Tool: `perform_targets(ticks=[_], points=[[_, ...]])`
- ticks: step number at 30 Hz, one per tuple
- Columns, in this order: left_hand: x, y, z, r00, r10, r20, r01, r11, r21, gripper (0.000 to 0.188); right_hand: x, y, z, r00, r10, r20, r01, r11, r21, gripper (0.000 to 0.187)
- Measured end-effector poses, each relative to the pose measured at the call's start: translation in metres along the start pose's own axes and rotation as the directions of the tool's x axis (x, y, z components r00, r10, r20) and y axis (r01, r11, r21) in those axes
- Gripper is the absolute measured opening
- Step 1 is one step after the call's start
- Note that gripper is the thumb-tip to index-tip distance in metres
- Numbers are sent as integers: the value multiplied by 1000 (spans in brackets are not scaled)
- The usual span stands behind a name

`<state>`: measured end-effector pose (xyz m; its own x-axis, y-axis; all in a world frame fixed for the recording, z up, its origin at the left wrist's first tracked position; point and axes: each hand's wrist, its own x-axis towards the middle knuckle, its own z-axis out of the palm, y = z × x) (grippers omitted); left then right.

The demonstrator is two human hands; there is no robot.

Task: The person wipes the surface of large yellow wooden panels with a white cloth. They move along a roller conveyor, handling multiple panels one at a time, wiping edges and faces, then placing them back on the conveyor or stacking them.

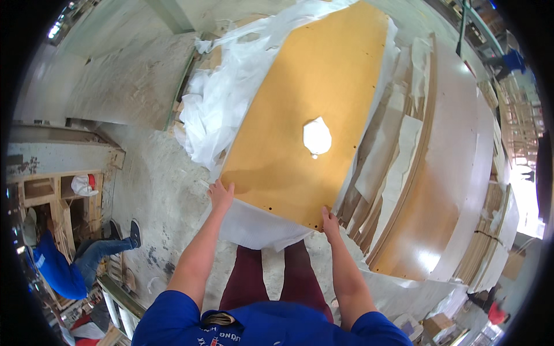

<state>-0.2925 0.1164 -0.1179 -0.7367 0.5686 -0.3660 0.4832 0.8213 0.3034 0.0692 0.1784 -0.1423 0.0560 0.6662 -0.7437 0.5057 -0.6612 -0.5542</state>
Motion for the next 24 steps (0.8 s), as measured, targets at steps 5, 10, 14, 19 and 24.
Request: perform_targets(ticks=[5,10,14,19,24], points=[[-24,21,23,825,-401,398,440,14,-898,56,-20,-13,-9,998,1,60,-4,999,35,64],[-51,-5,47,872,-344,349,301,-186,-935,60,-65,-5,12,995,-41,91,55,985,-166,67],[-71,-58,26,753,-461,469,475,-112,-873,64,-95,53,47,967,55,249,-41,997,-60,61],[-53,-131,-2,636,-679,367,514,19,-857,84,-135,76,111,762,296,575,-304,949,-86,54],[-13,-197,-45,511,-834,208,702,265,-661,93,-142,63,170,393,247,886,160,930,-330,51]])
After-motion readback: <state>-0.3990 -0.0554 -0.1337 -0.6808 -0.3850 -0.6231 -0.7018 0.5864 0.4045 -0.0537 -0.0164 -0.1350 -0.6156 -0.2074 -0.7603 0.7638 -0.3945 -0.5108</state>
